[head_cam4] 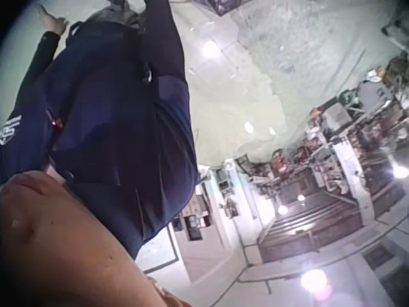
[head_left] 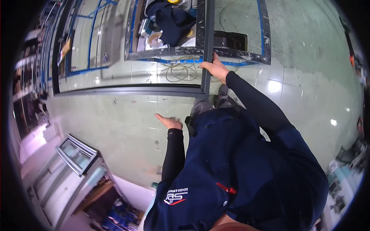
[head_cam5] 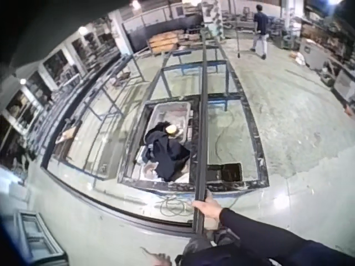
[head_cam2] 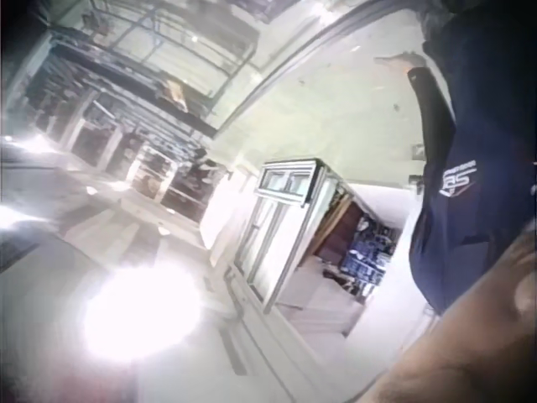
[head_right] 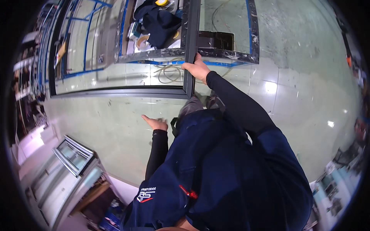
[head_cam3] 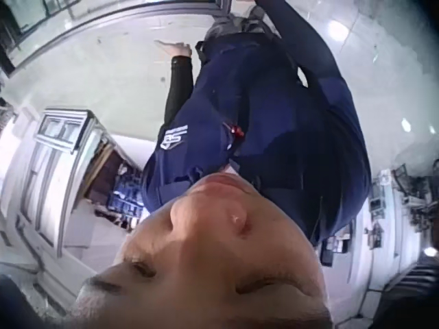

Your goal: The person assembles a window frame by picking up long metal profiles and placing them onto a blue metal jig. They use a cloth to wipe the profiles and then use a C-clamp and a hammer to secure a metal bracket onto the frame. The person handles the frame components and tools with both hands throughout the process.

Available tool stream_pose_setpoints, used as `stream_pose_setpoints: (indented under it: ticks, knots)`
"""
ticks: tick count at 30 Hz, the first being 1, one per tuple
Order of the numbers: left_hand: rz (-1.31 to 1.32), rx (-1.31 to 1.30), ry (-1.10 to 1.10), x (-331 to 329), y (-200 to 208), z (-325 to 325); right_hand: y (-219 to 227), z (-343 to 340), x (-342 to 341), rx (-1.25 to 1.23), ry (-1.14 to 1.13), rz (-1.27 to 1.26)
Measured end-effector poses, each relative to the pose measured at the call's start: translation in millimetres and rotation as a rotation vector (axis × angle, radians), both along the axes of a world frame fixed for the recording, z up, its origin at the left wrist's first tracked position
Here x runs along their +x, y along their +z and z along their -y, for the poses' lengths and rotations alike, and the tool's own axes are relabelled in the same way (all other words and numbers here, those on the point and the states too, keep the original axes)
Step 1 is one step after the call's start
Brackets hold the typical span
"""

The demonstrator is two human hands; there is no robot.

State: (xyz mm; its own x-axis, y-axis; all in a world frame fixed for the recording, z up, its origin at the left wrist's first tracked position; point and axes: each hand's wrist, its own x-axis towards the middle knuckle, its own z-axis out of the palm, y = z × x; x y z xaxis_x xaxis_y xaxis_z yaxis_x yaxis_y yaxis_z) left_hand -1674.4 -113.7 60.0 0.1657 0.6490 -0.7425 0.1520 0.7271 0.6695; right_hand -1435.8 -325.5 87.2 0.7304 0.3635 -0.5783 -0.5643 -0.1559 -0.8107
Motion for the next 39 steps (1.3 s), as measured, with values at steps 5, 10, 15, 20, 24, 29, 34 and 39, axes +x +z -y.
stream_pose_setpoints:
  ticks: [5,10,15,20,24,29,34,39]
  knots:
    - [0.423,-0.169,0.08,72,-69,42,-15,-5,-4,0.019,0.033,0.095]
    - [0.703,-0.084,0.007,116,-50,41,-13,-6,-7,0.049,0.029,0.147]
    - [0.215,-0.258,0.194,59,-74,40,-11,-6,-4,0.07,-0.052,0.029]
    - [0.354,-0.313,0.058,51,-78,42,1,-15,0,0.194,-0.188,-0.073]
    - [0.344,-0.083,0.096,108,-47,60,-10,-10,-10,0.195,-0.104,-0.041]
    - [0.398,-0.298,0.252,90,-74,56,-20,-6,-24,0.183,-0.064,-0.027]
    - [0.515,-0.286,0.211,57,-63,44,-4,-5,-23,0.183,-0.052,-0.081]
    - [0.491,-0.321,0.228,90,-108,41,-36,-1,-15,0.211,-0.063,-0.029]
